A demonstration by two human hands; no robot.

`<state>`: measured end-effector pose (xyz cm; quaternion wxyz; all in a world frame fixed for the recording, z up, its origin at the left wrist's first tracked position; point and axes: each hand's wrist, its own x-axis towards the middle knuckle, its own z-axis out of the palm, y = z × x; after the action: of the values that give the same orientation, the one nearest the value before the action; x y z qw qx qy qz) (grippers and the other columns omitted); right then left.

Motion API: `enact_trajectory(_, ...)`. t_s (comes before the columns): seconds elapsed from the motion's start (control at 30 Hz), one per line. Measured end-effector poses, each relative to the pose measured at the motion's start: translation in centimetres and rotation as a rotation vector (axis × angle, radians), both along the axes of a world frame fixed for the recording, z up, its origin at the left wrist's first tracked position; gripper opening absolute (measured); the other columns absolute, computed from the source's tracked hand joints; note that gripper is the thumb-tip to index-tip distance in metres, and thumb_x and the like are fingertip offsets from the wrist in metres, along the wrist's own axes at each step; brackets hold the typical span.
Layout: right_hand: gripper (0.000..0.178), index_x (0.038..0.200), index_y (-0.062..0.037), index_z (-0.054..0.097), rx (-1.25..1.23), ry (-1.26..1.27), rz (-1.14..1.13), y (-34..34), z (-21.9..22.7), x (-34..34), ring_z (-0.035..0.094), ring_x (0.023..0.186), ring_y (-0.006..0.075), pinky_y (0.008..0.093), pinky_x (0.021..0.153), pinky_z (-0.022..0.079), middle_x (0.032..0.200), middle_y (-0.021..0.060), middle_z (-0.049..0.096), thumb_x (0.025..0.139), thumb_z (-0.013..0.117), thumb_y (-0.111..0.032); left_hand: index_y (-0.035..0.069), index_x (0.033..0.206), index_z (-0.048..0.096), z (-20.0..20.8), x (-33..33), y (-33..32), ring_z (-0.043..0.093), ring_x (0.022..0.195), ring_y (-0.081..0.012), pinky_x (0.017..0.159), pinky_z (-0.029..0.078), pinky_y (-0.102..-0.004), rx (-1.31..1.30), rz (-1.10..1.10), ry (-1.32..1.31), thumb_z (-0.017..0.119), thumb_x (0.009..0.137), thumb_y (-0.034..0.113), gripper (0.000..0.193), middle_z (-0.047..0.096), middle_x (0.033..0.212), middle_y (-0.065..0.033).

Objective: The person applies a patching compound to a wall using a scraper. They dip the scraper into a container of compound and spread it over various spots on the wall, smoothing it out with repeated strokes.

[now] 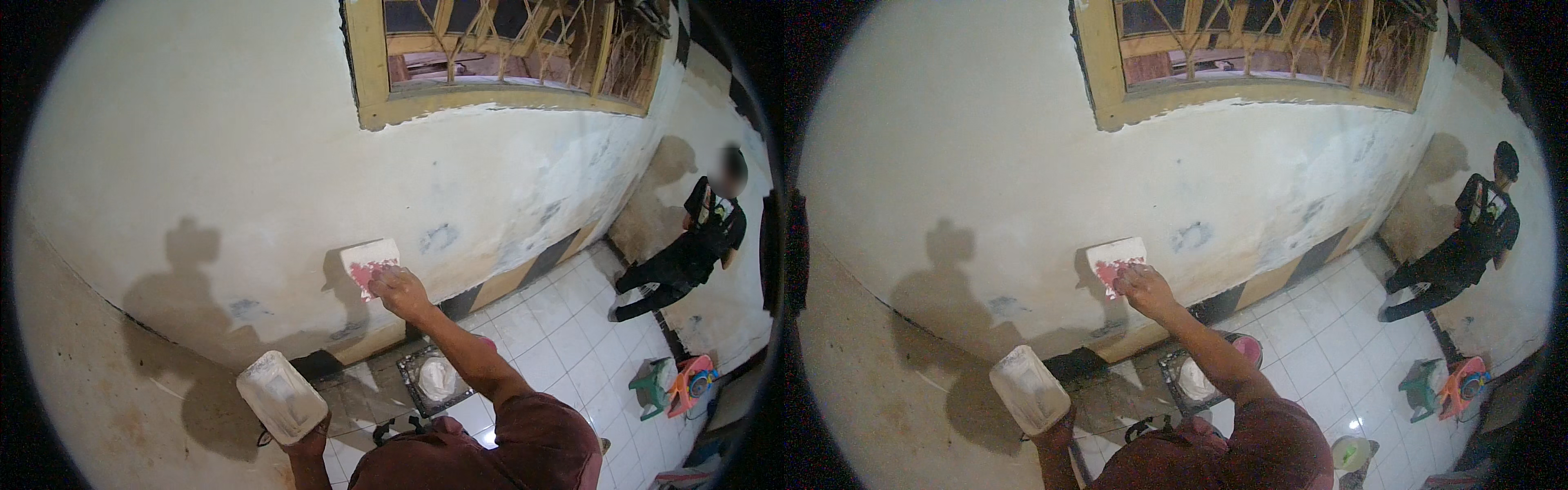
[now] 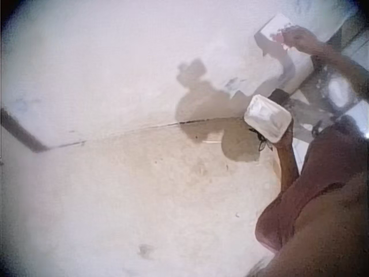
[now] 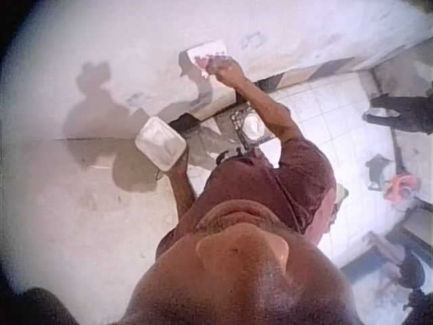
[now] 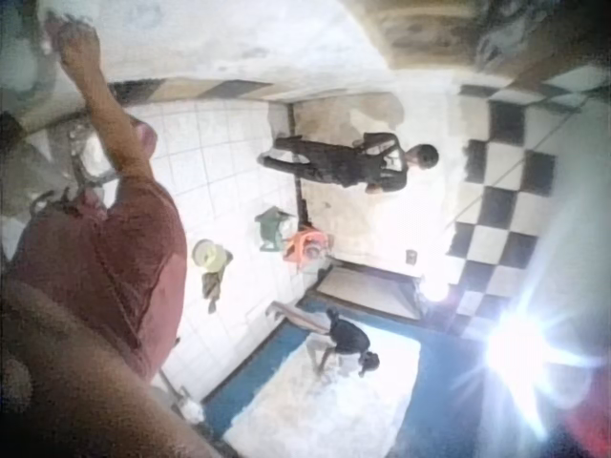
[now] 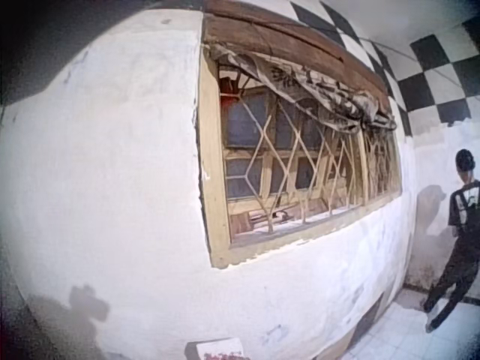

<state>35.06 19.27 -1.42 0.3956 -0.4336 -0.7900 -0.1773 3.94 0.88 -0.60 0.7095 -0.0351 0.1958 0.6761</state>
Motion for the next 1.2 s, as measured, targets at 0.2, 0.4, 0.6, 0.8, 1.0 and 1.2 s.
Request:
enact_trajectory(0.2, 0.011, 0.070, 0.0005, 0.050, -0.015, 0.835, -0.386, 2.0, 1.9, 0.5, 0.054, 0.068, 0.0314, 0.0402, 0.060, 0.042, 0.072, 0.0160, 0.054, 0.074, 0.059, -0.004, 0.019, 0.133, 0.042, -1.4, -0.9, 0.0, 0.051, 0.112, -0.0339, 0.085, 0.044, -0.0554, -0.017, 0.056, 0.105, 0.043, 0.083, 0.063, 0.067, 0.051, 0.127, -0.0089)
enact_trajectory(0.4, 0.013, 0.069, 0.0023, 0.048, 0.211, 1.170, -0.513, 7.4, 5.3, 1.2, 0.051, 0.064, 0.0271, 0.0389, 0.059, 0.040, 0.069, 0.0184, 0.051, 0.071, 0.059, -0.004, 0.019, 0.133, 0.042, -2.2, -1.4, -0.1, 0.050, 0.114, -0.0332, 0.085, 0.044, -0.0552, 0.135, -0.072, 0.593, 0.043, 0.084, 0.062, 0.066, 0.050, 0.128, -0.0086)
enact_trajectory(0.6, 0.020, 0.090, -0.0023, 0.060, 0.152, 0.649, -0.176, 6.6, 7.9, -9.6, 0.057, 0.079, 0.0391, 0.0453, 0.073, 0.046, 0.084, 0.0187, 0.059, 0.070, 0.063, -0.005, 0.018, 0.133, 0.042, -5.0, -2.6, 0.1, 0.049, 0.114, -0.0332, 0.087, 0.043, -0.0561, 0.303, -0.102, 1.400, 0.045, 0.084, 0.060, 0.065, 0.050, 0.129, -0.0090)
enact_trajectory(0.8, 0.023, 0.093, 0.0011, 0.060, -0.473, 0.818, 0.068, -2.2, 1.9, -11.9, 0.060, 0.081, 0.0332, 0.0410, 0.072, 0.049, 0.090, 0.0178, 0.062, 0.073, 0.065, -0.010, 0.017, 0.132, 0.042, -4.1, -3.3, -0.2, 0.049, 0.115, -0.0332, 0.089, 0.042, -0.0561, 0.301, -0.112, 1.409, 0.049, 0.083, 0.057, 0.063, 0.049, 0.128, -0.0101)
enact_trajectory(1.0, 0.024, 0.104, 0.0001, 0.057, -0.744, 1.999, 0.291, -3.8, -9.4, -2.9, 0.062, 0.070, 0.0215, 0.0307, 0.056, 0.051, 0.083, 0.0083, 0.061, 0.081, 0.057, 0.000, 0.017, 0.132, 0.041, -4.7, -1.0, -0.4, 0.048, 0.116, -0.0332, 0.093, 0.040, -0.0552, 0.241, -0.160, 1.418, 0.049, 0.083, 0.057, 0.063, 0.048, 0.130, -0.0097)
enact_trajectory(1.2, 0.033, 0.116, -0.0044, 0.049, -0.474, 2.421, 0.599, -6.6, -5.8, 3.9, 0.061, 0.087, 0.0235, 0.0344, 0.067, 0.052, 0.104, 0.0110, 0.059, 0.084, 0.056, -0.002, 0.018, 0.137, 0.036, -1.7, 3.5, 0.4, 0.045, 0.121, -0.0335, 0.097, 0.037, -0.0572, 0.252, -0.173, 0.869, 0.053, 0.081, 0.057, 0.070, 0.045, 0.134, -0.0091)
